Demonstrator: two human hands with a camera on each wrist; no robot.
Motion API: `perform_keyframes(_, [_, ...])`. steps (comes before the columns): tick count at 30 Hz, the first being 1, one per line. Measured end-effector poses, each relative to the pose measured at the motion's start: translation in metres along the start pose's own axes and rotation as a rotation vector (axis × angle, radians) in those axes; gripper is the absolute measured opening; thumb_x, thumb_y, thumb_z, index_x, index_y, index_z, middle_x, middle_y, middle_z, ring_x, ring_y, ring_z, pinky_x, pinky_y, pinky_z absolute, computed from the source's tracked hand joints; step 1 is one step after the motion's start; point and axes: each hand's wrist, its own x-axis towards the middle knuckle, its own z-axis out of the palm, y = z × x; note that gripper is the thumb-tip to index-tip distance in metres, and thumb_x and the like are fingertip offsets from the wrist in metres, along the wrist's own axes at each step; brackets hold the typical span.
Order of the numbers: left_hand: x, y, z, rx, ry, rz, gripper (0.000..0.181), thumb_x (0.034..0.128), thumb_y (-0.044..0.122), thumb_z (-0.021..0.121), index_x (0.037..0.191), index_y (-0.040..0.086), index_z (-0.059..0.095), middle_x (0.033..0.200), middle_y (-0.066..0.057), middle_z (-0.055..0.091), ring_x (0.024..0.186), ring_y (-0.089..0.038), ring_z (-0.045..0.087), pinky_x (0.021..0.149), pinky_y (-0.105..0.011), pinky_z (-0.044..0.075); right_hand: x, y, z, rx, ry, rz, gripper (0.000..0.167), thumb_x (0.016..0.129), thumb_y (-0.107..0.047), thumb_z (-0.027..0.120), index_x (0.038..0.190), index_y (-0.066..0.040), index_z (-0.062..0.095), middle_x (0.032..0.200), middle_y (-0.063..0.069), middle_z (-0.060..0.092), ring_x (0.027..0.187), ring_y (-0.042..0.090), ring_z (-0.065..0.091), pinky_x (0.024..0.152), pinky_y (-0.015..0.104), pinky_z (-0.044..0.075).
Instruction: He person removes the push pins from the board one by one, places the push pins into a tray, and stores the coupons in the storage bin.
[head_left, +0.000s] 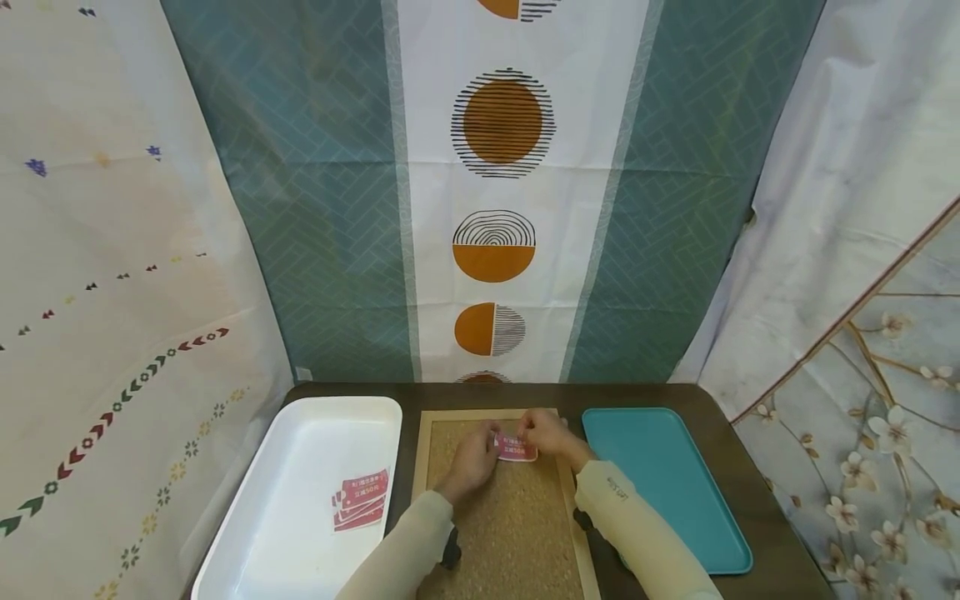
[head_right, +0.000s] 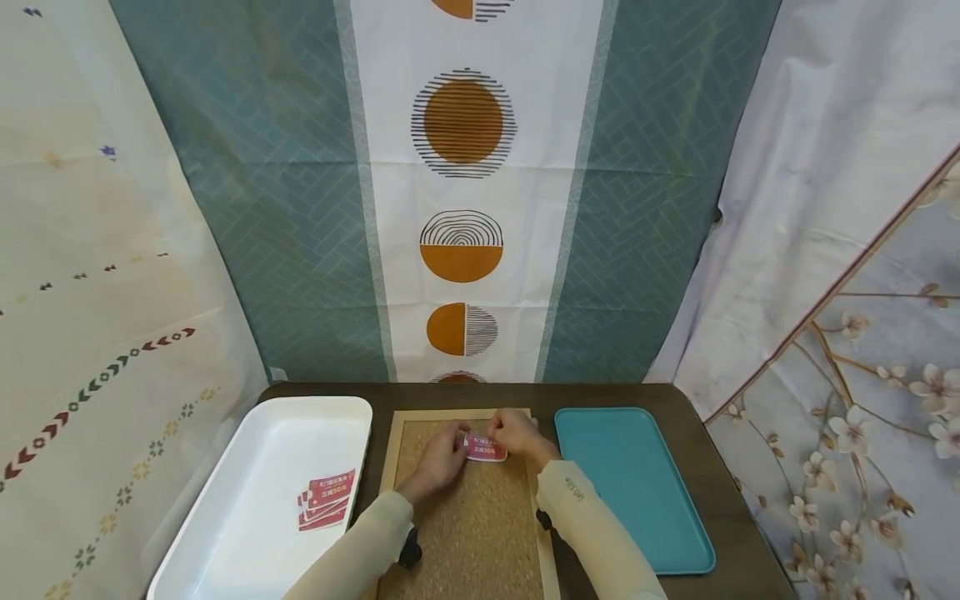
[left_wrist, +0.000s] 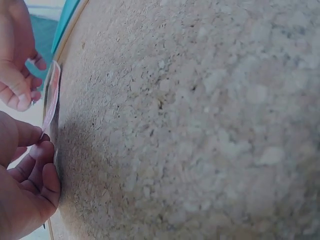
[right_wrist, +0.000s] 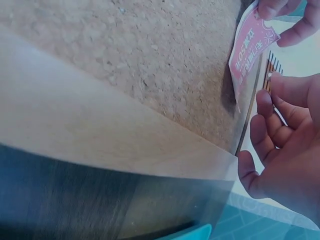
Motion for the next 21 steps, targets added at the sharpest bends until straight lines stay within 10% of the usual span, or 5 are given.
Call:
perform_keyframes(10, [-0.009, 0.001, -0.011, -0.015, 0.009, -0.008, 0.031, 0.1049, 0.007, 0.062, 0.136, 0.005, 0.057, 0.112, -0.013, 0.072, 0.094, -0.020, 0.068, 0.079, -0.038, 0.059, -0.008, 0.012, -0.005, 0.069, -0.003, -0.076, 0.006, 0.092, 0.000, 0.067, 0.086, 0.000, 0.067, 0.081, 0.004, 0.065, 0.070, 0.013, 0.052, 0.063, 0.029, 0.045])
perform_keyframes(21, [-0.012, -0.002, -0.028, 0.012, 0.011, -0.032, 0.032, 0.1058, 0.011, 0.063, 0.138, 0.012, 0.056, 0.094, -0.001, 0.064, 0.079, -0.012, 0.058, 0.067, -0.026, 0.050, -0.019, 0.014, -0.015, 0.139, -0.032, -0.121, 0.004, 0.091, 0.004, 0.067, 0.087, 0.004, 0.069, 0.078, 0.007, 0.070, 0.064, 0.007, 0.053, 0.057, 0.024, 0.046])
